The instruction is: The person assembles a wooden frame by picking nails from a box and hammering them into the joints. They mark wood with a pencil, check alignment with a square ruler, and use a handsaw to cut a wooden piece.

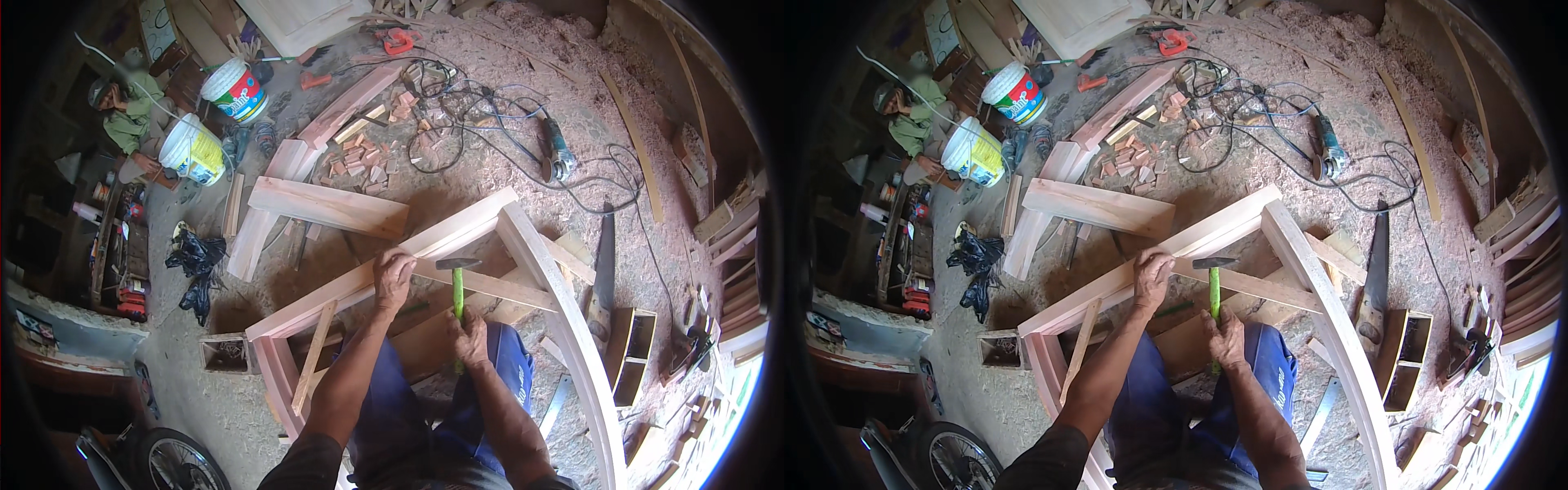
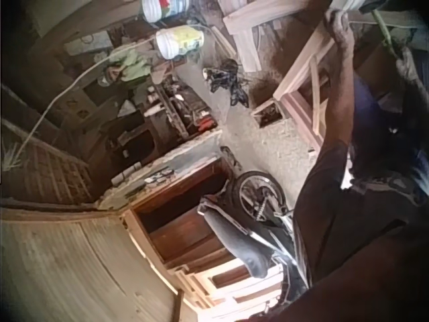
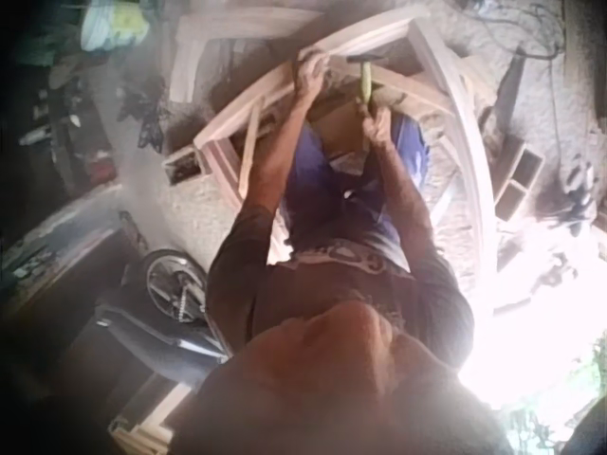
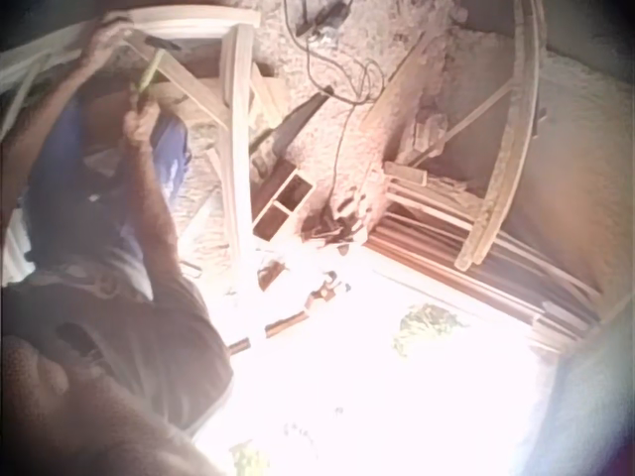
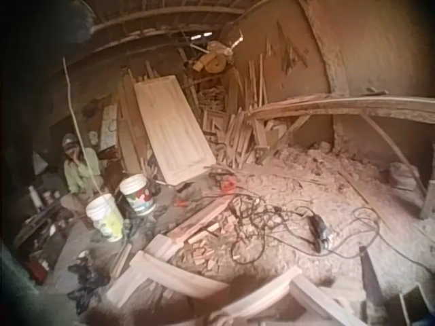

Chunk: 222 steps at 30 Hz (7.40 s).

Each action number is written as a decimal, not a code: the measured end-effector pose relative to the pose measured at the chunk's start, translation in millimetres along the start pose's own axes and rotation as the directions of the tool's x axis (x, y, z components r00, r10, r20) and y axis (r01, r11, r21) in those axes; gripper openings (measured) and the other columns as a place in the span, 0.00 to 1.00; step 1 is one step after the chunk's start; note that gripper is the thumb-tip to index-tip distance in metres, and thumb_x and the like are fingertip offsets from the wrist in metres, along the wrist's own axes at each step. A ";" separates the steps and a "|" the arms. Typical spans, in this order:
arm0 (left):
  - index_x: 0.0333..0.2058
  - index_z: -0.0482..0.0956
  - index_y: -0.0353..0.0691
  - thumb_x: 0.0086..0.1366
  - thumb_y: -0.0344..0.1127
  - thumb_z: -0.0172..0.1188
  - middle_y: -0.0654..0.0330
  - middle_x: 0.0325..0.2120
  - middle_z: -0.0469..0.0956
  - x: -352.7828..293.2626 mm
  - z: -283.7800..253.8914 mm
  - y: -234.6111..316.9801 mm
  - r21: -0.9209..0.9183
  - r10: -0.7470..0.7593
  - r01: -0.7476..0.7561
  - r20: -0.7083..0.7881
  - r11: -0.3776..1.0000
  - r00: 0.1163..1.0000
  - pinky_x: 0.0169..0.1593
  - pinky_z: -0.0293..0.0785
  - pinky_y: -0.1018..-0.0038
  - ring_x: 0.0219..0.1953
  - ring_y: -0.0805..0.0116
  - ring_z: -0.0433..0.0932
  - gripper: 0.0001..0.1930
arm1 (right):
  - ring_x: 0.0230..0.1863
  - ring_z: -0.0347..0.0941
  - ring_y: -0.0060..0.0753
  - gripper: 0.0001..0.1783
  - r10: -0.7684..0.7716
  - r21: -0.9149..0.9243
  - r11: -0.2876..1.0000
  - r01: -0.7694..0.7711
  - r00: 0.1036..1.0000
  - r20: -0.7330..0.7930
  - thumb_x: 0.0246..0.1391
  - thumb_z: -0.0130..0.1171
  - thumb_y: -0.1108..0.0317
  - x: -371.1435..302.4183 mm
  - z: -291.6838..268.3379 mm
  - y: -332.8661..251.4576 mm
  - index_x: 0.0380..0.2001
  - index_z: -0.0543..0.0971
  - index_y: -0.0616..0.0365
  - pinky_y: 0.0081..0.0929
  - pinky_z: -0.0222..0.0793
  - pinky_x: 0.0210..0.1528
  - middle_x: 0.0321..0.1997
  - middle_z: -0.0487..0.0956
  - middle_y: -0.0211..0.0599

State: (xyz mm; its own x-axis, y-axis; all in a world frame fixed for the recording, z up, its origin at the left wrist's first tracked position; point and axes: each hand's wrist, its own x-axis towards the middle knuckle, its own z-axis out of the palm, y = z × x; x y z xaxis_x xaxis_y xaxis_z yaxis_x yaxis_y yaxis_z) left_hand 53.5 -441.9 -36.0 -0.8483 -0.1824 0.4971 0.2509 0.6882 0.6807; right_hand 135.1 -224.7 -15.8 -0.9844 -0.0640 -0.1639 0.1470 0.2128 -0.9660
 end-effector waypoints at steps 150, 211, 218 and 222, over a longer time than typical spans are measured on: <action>0.47 0.75 0.45 0.57 0.54 0.70 0.55 0.43 0.79 6.6 -60.7 -14.0 0.493 -0.060 -0.087 0.275 0.865 0.960 0.50 0.75 0.57 0.49 0.52 0.78 0.26 | 0.32 0.79 0.68 0.39 -0.140 -0.340 0.928 0.150 0.989 0.054 0.68 0.48 0.69 -16.7 78.6 4.4 0.77 0.48 0.38 0.52 0.71 0.30 0.35 0.81 0.61; 0.50 0.74 0.44 0.55 0.49 0.71 0.54 0.46 0.78 12.4 -61.4 -28.8 0.469 -0.100 -0.054 0.299 0.882 0.949 0.49 0.76 0.56 0.50 0.51 0.77 0.28 | 0.32 0.80 0.66 0.39 -0.312 -0.329 0.892 0.309 0.949 0.044 0.67 0.47 0.71 15.4 75.3 -0.3 0.77 0.49 0.39 0.49 0.73 0.32 0.31 0.81 0.60; 0.50 0.74 0.44 0.56 0.51 0.70 0.55 0.45 0.78 20.5 -62.8 -28.6 0.487 -0.103 -0.071 0.322 0.871 0.941 0.48 0.75 0.55 0.48 0.51 0.78 0.27 | 0.33 0.82 0.62 0.38 -0.152 -0.465 0.869 0.172 0.985 0.082 0.68 0.46 0.70 18.3 77.5 1.6 0.77 0.49 0.40 0.47 0.73 0.31 0.33 0.81 0.61; 0.49 0.74 0.44 0.56 0.52 0.70 0.54 0.43 0.78 9.3 -56.0 -27.3 0.479 -0.110 -0.060 0.319 0.876 0.941 0.48 0.75 0.55 0.47 0.50 0.78 0.27 | 0.25 0.77 0.62 0.38 -0.300 -0.328 0.904 0.273 0.953 -0.035 0.66 0.49 0.70 5.2 70.6 -2.8 0.77 0.52 0.42 0.47 0.69 0.27 0.28 0.78 0.61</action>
State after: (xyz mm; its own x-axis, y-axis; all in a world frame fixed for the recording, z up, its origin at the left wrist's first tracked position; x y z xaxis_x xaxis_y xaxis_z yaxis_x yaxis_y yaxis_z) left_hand 64.8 -501.8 -19.8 -0.9748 -0.0237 0.2218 0.0472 0.9499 0.3090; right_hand 136.4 -294.4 -28.1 -0.9859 -0.0905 0.1410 -0.1674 0.4946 -0.8529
